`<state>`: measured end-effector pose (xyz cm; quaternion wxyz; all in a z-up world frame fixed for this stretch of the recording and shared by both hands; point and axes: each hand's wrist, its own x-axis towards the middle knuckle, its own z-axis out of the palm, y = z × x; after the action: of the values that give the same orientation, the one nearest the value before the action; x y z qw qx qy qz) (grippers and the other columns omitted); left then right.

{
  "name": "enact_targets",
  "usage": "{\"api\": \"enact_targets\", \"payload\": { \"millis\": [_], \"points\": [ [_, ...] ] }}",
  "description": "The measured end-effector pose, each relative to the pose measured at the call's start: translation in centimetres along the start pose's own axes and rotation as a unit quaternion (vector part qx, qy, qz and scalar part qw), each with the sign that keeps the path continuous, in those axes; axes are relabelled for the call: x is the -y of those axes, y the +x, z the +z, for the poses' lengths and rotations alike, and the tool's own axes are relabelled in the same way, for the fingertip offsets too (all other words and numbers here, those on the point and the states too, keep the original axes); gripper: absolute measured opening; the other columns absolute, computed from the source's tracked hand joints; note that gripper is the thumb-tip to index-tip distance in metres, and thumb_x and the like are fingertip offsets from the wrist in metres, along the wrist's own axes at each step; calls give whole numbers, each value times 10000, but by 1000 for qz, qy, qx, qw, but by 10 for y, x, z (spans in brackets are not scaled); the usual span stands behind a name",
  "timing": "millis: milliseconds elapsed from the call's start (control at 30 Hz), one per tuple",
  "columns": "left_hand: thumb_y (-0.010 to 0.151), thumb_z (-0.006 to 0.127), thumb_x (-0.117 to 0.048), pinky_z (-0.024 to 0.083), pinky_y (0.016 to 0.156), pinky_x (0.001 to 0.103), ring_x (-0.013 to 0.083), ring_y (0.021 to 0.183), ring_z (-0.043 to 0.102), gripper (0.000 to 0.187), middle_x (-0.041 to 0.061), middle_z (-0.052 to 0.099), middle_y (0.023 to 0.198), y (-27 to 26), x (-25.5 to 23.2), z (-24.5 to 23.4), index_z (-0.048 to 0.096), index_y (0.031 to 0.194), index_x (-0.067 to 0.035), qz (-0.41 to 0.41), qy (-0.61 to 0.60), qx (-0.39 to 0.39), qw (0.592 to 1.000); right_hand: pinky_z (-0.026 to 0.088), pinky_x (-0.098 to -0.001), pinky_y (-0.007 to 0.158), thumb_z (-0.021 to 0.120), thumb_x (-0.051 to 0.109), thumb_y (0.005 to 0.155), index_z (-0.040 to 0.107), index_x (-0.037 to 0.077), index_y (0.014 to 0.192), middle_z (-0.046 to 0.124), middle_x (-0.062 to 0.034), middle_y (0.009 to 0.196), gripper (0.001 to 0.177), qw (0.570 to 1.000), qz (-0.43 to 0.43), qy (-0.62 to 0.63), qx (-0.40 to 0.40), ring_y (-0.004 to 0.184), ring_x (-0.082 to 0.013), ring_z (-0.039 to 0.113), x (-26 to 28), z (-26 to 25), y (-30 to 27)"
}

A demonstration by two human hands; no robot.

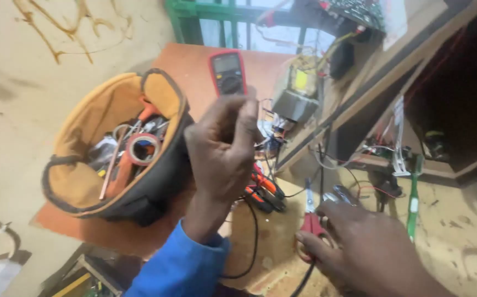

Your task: The person wraps red electrical tape around a wire connection, then uses pliers to crimp the taped joint. They proceed to strip the insulation from another wire and solder it to a component using a soldering iron.

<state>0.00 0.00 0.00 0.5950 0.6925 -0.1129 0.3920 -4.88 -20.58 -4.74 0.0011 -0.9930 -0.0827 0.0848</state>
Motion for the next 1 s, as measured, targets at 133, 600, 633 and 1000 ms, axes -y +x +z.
{"api": "enact_targets", "payload": {
  "millis": [133,600,633,1000],
  "points": [
    [979,586,-146,415,564,335,100,583,519,158,4,597,631,-27,20,-9,643,832,-137,-6,95,92,991,568,-595,815,604,719,763,326,300,1513,692,-120,1144,904,998,-24,-37,-53,936,-453,736,26,-4,11],
    [934,541,-59,381,549,542,380,615,553,181,132,552,672,2,-3,-110,525,760,-105,133,472,-47,870,597,-184,777,565,690,824,606,488,1136,828,207,902,374,972,128,-166,104,808,7,772,24,-39,19],
    [934,541,-59,381,549,542,380,615,553,181,132,552,672,8,10,-127,525,760,-105,130,470,-45,872,597,-184,777,565,690,824,606,488,1136,828,207,902,374,971,130,-168,108,808,7,772,22,-41,16],
    [858,613,-89,481,735,557,407,923,631,290,123,680,919,23,27,-154,792,1082,-136,20,544,19,839,493,-331,724,557,471,921,612,426,1032,754,46,676,131,997,-57,56,22,689,-173,753,61,-82,13]
  ]
}}
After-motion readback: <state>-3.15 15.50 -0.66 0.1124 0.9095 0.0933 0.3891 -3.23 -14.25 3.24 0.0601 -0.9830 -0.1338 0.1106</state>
